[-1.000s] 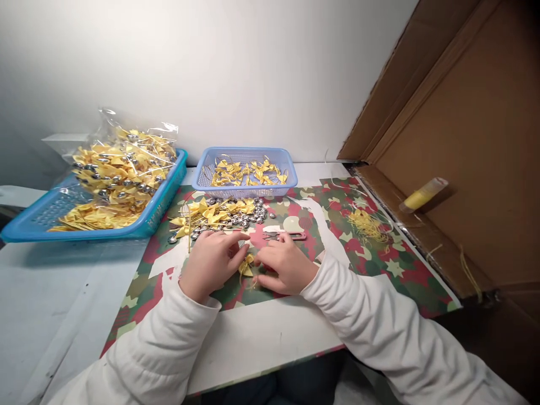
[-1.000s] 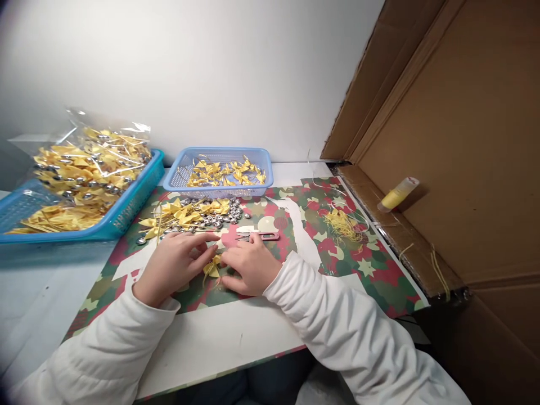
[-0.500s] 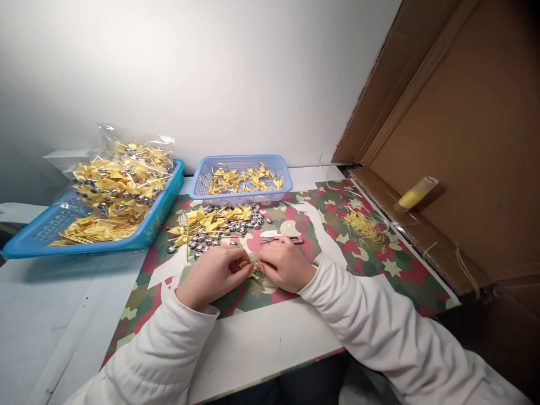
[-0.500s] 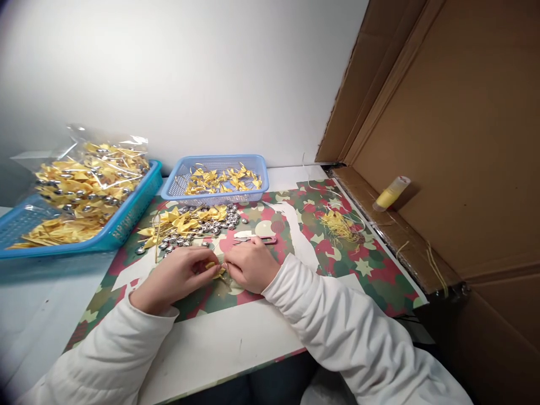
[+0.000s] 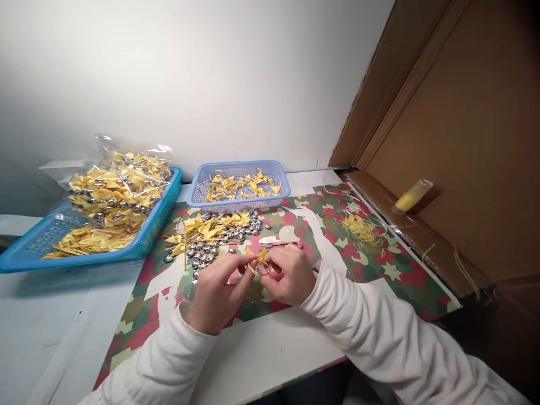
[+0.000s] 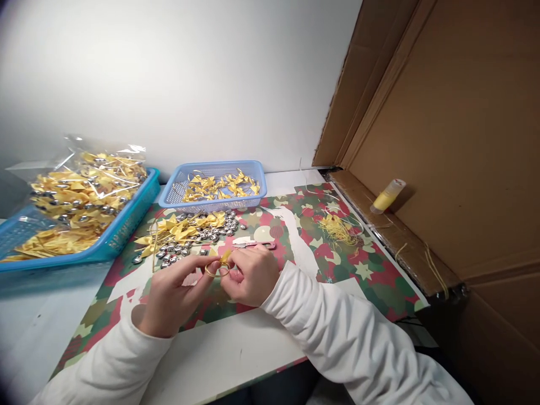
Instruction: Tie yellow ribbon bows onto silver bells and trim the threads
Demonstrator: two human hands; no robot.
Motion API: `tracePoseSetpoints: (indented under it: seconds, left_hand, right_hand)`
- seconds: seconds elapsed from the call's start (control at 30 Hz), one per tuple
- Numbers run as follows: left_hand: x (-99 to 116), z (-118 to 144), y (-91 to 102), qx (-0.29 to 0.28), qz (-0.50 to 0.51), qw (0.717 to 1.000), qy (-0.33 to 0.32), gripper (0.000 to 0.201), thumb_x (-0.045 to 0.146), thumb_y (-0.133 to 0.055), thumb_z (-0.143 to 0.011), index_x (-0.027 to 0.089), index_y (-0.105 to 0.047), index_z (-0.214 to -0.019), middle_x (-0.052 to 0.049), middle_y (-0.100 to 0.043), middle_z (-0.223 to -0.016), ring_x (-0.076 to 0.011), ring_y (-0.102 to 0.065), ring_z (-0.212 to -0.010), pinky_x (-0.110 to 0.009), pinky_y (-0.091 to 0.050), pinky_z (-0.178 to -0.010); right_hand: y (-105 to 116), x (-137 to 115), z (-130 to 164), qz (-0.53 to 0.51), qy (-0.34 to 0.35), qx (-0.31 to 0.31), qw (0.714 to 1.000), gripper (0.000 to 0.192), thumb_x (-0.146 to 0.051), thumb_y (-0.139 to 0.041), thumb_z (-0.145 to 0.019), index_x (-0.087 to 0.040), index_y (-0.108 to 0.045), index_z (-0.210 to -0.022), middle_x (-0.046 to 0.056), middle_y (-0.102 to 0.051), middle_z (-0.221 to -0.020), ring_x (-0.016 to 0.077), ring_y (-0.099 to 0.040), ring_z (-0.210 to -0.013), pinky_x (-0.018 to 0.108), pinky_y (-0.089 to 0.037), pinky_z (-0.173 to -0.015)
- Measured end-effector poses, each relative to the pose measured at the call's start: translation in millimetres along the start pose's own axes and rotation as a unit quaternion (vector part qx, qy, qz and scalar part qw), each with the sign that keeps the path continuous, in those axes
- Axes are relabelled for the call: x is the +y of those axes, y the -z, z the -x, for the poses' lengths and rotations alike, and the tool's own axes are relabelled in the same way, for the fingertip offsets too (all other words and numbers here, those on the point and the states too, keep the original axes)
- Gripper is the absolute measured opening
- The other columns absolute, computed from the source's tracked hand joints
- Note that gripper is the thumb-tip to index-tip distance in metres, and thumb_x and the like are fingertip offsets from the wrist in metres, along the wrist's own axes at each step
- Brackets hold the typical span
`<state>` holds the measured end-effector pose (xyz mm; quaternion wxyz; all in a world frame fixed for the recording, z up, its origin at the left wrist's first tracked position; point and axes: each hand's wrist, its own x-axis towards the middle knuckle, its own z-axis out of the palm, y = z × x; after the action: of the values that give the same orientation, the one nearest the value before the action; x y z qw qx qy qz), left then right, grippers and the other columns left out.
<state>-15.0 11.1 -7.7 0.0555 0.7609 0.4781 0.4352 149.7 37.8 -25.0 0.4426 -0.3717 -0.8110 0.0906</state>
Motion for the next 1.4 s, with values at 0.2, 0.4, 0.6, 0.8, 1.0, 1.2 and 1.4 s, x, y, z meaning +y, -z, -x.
tracePoseSetpoints:
  seconds: [0.2,0.4,0.6,0.8,1.0,1.2,1.4]
  left_hand:
    - [3,1,-0.6,0.005,0.011,1.0,-0.028,0.014,0.015,-0.058,-0.085,0.02,-0.065,-0.096,-0.001,-0.071,-0.075,-0.0151,-0.065,-0.067,-0.025,-0.05,-0.066]
    - [1,-4,10.0,-0.078,0.154,0.975,0.142,0.029,0.023,-0.048,-0.084,0.018,-0.06,-0.111,-0.001,-0.065,-0.069,-0.0149,-0.058,-0.059,-0.027,-0.048,-0.057]
    - [-3,-12,9.7,-0.203,0.324,0.886,0.26,0.028,0.037,-0.065,-0.08,0.017,-0.063,-0.099,-0.002,-0.063,-0.068,-0.0148,-0.059,-0.061,-0.024,-0.047,-0.053]
    - [3,-13,3.4,-0.193,0.383,0.846,0.317,0.028,0.041,-0.073,-0.075,0.017,-0.064,-0.083,-0.003,-0.065,-0.07,-0.0156,-0.063,-0.062,-0.025,-0.052,-0.055]
    - [3,-3,-2.1,-0.036,0.263,0.934,0.238,0.015,0.032,-0.07,-0.078,0.019,-0.062,-0.08,-0.002,-0.066,-0.075,-0.0143,-0.063,-0.066,-0.024,-0.052,-0.059]
    - [2,7,-2.6,0.018,0.09,0.992,0.087,0.003,0.021,-0.064,-0.08,0.02,-0.065,-0.082,0.0,-0.068,-0.069,-0.0137,-0.063,-0.061,-0.025,-0.052,-0.06]
    - [6,6,-2.2,0.041,0.062,0.997,-0.018,0.011,0.012,-0.064,-0.079,0.022,-0.061,-0.081,0.0,-0.07,-0.071,-0.0155,-0.066,-0.064,-0.026,-0.053,-0.061]
  right_hand:
    - [3,-4,-1,0.031,0.012,-0.007,0.999,0.023,-0.024,-0.042,-0.085,-0.019,-0.052,-0.065,-0.003,-0.052,-0.051,0.0116,-0.044,-0.049,0.029,-0.029,-0.058]
    - [14,11,-7,0.091,0.117,-0.084,0.985,0.026,-0.022,-0.039,-0.089,-0.019,-0.053,-0.067,-0.001,-0.053,-0.058,0.0131,-0.043,-0.055,0.031,-0.024,-0.061]
    - [26,21,-16,0.096,0.224,-0.149,0.958,0.033,-0.029,-0.036,-0.097,-0.019,-0.055,-0.073,0.001,-0.054,-0.065,0.0153,-0.044,-0.064,0.032,-0.025,-0.065]
    - [26,13,-16,0.097,0.137,-0.105,0.98,0.03,-0.027,-0.04,-0.095,-0.019,-0.057,-0.072,0.001,-0.059,-0.065,0.0143,-0.045,-0.061,0.033,-0.026,-0.064]
    - [25,2,-13,-0.029,-0.021,-0.028,0.999,0.018,-0.026,-0.052,-0.078,-0.02,-0.046,-0.062,-0.005,-0.05,-0.053,0.0102,-0.045,-0.05,0.028,-0.031,-0.061]
    - [16,-5,-4,-0.04,-0.016,-0.032,0.999,0.014,-0.031,-0.053,-0.076,-0.02,-0.052,-0.067,-0.006,-0.05,-0.051,0.0106,-0.046,-0.049,0.029,-0.031,-0.06]
    - [14,-10,-1,-0.021,-0.021,-0.02,0.999,0.016,-0.023,-0.045,-0.08,-0.019,-0.049,-0.066,-0.004,-0.053,-0.053,0.0103,-0.044,-0.049,0.03,-0.029,-0.061]
